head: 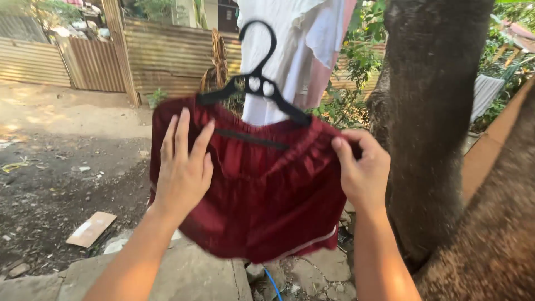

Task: Hanging wet clothes on hangers and placing them on a laundry line outdoors.

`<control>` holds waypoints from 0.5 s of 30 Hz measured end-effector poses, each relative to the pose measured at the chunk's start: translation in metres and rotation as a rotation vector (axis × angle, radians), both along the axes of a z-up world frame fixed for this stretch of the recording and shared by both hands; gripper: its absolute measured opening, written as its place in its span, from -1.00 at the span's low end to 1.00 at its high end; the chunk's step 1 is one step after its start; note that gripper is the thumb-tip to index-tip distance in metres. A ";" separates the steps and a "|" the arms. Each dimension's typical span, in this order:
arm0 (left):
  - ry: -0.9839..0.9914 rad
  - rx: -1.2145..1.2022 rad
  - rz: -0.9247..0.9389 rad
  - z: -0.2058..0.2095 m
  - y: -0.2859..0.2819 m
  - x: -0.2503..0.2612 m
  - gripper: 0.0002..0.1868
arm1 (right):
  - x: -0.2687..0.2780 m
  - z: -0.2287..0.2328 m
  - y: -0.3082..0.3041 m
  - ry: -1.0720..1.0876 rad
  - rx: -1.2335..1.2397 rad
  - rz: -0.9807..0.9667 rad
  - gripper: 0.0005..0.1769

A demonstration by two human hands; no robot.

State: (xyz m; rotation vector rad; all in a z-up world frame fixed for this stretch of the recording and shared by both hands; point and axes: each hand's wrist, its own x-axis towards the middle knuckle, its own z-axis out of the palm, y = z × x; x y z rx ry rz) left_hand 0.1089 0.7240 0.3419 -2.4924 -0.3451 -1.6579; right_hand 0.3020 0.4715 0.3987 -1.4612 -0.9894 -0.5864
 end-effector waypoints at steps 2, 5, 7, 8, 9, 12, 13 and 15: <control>0.005 -0.051 -0.046 0.006 0.016 0.018 -0.28 | 0.008 0.012 0.021 -0.004 -0.005 -0.028 -0.84; -0.013 -0.090 -0.104 0.037 0.048 0.056 -0.25 | 0.023 0.042 0.056 -0.112 0.022 -0.105 -0.82; -0.032 -0.110 -0.160 0.059 0.070 0.085 -0.22 | 0.036 0.066 0.080 -0.217 0.076 -0.116 -0.80; -0.035 -0.102 -0.168 0.071 0.079 0.095 -0.22 | 0.039 0.077 0.090 -0.221 0.084 -0.125 -0.80; -0.054 -0.106 -0.207 0.082 0.088 0.105 -0.22 | 0.041 0.088 0.099 -0.266 0.100 -0.144 -0.79; -0.076 -0.095 -0.270 0.128 0.117 0.136 -0.22 | 0.052 0.125 0.127 -0.340 0.165 -0.198 -0.79; -0.078 -0.101 -0.284 0.145 0.127 0.146 -0.24 | 0.055 0.138 0.137 -0.368 0.194 -0.219 -0.78; -0.085 -0.033 -0.304 0.176 0.144 0.163 -0.28 | 0.060 0.164 0.153 -0.414 0.223 -0.237 -0.79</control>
